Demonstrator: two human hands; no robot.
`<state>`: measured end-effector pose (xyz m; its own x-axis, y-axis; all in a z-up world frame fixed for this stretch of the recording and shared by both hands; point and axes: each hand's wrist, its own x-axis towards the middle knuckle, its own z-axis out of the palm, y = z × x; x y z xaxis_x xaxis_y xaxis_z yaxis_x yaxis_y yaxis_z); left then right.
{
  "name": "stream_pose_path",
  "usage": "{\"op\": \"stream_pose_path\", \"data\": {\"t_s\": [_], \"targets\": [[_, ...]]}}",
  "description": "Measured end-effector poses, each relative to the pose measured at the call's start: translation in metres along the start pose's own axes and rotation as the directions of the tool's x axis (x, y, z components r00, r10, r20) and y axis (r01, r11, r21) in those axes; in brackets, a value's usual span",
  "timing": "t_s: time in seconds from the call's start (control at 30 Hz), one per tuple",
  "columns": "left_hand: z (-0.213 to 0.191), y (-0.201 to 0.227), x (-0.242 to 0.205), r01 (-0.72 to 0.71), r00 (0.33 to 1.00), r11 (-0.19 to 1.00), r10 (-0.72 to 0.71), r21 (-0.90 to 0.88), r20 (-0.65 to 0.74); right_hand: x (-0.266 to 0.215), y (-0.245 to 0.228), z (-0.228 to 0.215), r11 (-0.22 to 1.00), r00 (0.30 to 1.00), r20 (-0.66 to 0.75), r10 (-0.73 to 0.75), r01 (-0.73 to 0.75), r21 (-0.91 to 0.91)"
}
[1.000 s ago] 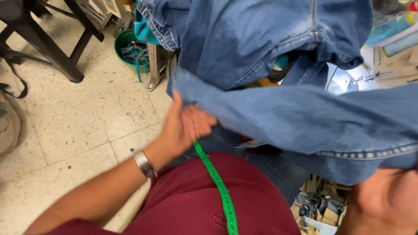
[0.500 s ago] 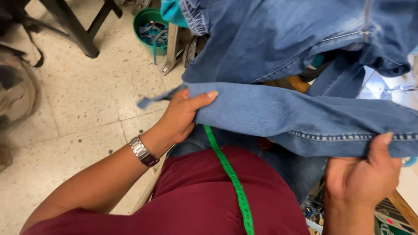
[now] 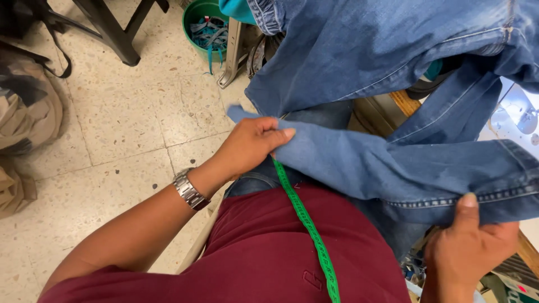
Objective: Cutting denim patches and placing them over holes in jeans for repair
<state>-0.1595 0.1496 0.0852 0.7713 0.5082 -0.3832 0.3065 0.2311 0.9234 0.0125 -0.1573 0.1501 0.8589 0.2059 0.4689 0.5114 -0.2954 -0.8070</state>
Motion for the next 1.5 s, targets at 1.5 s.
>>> {"op": "stream_pose_path", "data": {"t_s": [1.5], "targets": [[0.029,-0.088,0.04,0.089,0.979,0.587,-0.201,-0.805,-0.039,0.005,0.094,0.144,0.353,0.287,0.738,-0.611,0.933,-0.07]]}}
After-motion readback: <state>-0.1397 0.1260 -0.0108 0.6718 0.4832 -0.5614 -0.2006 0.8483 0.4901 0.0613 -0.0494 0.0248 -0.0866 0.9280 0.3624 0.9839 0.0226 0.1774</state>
